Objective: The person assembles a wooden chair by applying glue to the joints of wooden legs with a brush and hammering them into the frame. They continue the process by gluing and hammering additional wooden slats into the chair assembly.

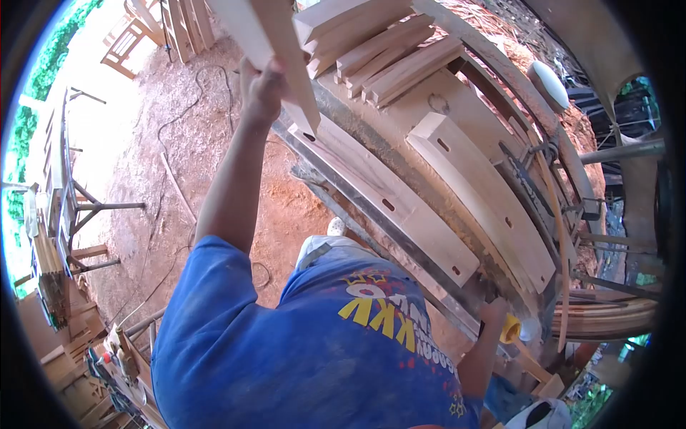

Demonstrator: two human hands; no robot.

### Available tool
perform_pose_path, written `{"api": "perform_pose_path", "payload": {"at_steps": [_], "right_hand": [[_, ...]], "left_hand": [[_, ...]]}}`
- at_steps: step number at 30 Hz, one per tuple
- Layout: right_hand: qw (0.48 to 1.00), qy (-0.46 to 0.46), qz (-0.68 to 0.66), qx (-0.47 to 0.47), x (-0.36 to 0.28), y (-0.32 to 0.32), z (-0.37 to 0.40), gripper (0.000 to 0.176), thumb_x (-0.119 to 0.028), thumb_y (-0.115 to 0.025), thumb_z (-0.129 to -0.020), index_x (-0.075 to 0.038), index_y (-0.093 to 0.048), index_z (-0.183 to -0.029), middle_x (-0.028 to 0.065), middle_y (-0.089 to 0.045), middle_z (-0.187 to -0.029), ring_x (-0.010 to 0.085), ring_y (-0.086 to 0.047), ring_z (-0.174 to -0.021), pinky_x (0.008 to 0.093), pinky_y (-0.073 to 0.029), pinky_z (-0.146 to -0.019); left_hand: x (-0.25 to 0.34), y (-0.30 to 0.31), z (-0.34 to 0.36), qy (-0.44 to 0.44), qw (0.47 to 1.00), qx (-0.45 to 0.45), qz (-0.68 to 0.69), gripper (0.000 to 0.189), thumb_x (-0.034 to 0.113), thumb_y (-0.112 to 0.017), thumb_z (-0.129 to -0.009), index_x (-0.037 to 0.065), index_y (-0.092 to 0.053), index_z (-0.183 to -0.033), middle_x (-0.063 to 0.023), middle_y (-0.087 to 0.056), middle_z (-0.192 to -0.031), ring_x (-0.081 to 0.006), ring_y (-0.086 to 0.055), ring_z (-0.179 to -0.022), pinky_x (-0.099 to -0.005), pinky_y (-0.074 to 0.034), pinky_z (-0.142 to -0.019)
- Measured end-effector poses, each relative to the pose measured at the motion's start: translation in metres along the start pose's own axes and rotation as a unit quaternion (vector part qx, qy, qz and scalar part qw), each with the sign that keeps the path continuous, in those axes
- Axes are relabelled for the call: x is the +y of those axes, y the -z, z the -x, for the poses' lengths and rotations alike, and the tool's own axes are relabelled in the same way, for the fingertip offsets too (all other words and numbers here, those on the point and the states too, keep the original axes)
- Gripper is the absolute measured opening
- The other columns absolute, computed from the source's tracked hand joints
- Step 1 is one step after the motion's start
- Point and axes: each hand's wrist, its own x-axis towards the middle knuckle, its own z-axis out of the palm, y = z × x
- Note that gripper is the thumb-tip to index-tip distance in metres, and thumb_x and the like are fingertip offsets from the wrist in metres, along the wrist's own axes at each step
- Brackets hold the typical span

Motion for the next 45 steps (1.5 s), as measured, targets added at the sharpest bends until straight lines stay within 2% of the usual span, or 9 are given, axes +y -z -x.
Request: {"api": "perform_pose_path", "payload": {"at_steps": [6, 14, 18, 21, 24, 27, 32, 38, 45], "right_hand": [[1.000, 0.019, 0.010, 0.006, 0.002, -0.037, -0.046, 0.057, -0.034, -0.073, -0.076, 0.015, -0.070, -0.106, 0.0367, -0.069, -0.110, 0.0481, -0.067, -0.111, 0.0501, -0.053, -0.098], [0.994, -0.024, -0.103, -0.019, -0.062, 0.039, 0.008, 0.056, -0.027, -0.071, -0.075, 0.013, -0.068, -0.114, 0.0316, -0.070, -0.105, 0.0462, -0.068, -0.106, 0.0485, -0.052, -0.093], [0.988, -0.024, -0.131, 0.076, -0.050, 0.041, -0.005, 0.055, -0.027, -0.069, -0.076, 0.007, -0.068, -0.119, 0.0254, -0.071, -0.107, 0.0412, -0.068, -0.108, 0.0465, -0.051, -0.094], [0.993, -0.035, -0.019, 0.111, -0.046, 0.054, -0.017, 0.048, -0.026, -0.068, -0.077, 0.004, -0.068, -0.116, 0.0218, -0.072, -0.105, 0.0365, -0.069, -0.103, 0.0451, -0.052, -0.090], [0.974, 0.046, -0.160, 0.151, -0.059, 0.068, -0.004, 0.042, -0.027, -0.068, -0.078, 0.007, -0.070, -0.101, 0.0186, -0.070, -0.084, 0.0301, -0.067, -0.079, 0.0413, -0.052, -0.076], [0.983, 0.056, -0.150, 0.085, -0.099, 0.109, 0.026, 0.043, -0.020, -0.069, -0.081, 0.004, -0.065, -0.116, 0.0152, -0.071, -0.096, 0.0242, -0.068, -0.087, 0.0374, -0.052, -0.082], [0.953, 0.105, -0.258, 0.120, -0.141, 0.151, 0.055, 0.038, -0.013, -0.068, -0.088, 0.003, -0.061, -0.122, 0.0066, -0.067, -0.092, 0.0139, -0.063, -0.080, 0.0300, -0.050, -0.073], [0.830, 0.274, -0.448, 0.190, -0.226, 0.225, 0.131, 0.048, -0.011, -0.067, -0.094, 0.000, -0.050, -0.137, 0.0068, -0.060, -0.092, 0.0118, -0.060, -0.071, 0.0271, -0.051, -0.065], [0.800, 0.405, -0.426, 0.117, -0.298, 0.270, 0.174, 0.055, -0.011, -0.065, -0.096, -0.002, -0.039, -0.144, 0.0068, -0.059, -0.091, 0.0117, -0.056, -0.064, 0.0279, -0.049, -0.059]], "left_hand": [[-0.032, 0.019, -0.012, 0.009, 0.999, -0.029, 0.030, 0.087, 0.078, -0.076, -0.074, -0.003, -0.071, -0.106, -0.0114, -0.074, -0.090, -0.0206, -0.073, -0.087, -0.0349, -0.057, -0.075], [-0.058, 0.047, -0.006, 0.052, 0.995, -0.020, 0.081, 0.090, 0.079, -0.077, -0.071, -0.001, -0.068, -0.111, -0.0094, -0.072, -0.093, -0.0196, -0.071, -0.088, -0.0347, -0.057, -0.077], [-0.068, 0.051, -0.004, 0.050, 0.995, -0.017, 0.082, 0.092, 0.079, -0.077, -0.070, -0.002, -0.067, -0.113, -0.0103, -0.072, -0.095, -0.0201, -0.071, -0.090, -0.0349, -0.057, -0.077], [-0.070, 0.057, -0.003, 0.053, 0.995, -0.017, 0.078, 0.093, 0.079, -0.077, -0.070, -0.002, -0.066, -0.115, -0.0109, -0.071, -0.095, -0.0202, -0.071, -0.090, -0.0352, -0.057, -0.078], [-0.070, 0.058, -0.005, 0.027, 0.999, -0.010, 0.043, 0.093, 0.085, -0.066, -0.075, -0.003, -0.066, -0.106, -0.0149, -0.071, -0.087, -0.0250, -0.072, -0.084, -0.0395, -0.059, -0.074], [-0.068, 0.060, -0.006, 0.035, 0.998, -0.021, 0.045, 0.095, 0.088, -0.066, -0.073, -0.002, -0.066, -0.105, -0.0134, -0.071, -0.086, -0.0241, -0.073, -0.083, -0.0375, -0.060, -0.072], [-0.067, 0.050, -0.006, 0.030, 0.996, -0.052, 0.059, 0.083, 0.071, -0.078, -0.075, -0.002, -0.066, -0.112, -0.0100, -0.070, -0.092, -0.0180, -0.069, -0.086, -0.0336, -0.056, -0.075], [-0.072, 0.042, -0.009, 0.041, 0.994, -0.051, 0.082, 0.073, 0.061, -0.081, -0.078, -0.003, -0.065, -0.111, -0.0069, -0.067, -0.093, -0.0151, -0.065, -0.087, -0.0318, -0.052, -0.076], [-0.060, 0.039, -0.010, 0.027, 0.997, -0.050, 0.050, 0.077, 0.060, -0.082, -0.079, -0.005, -0.065, -0.116, -0.0065, -0.067, -0.098, -0.0138, -0.062, -0.094, -0.0311, -0.051, -0.081]]}}
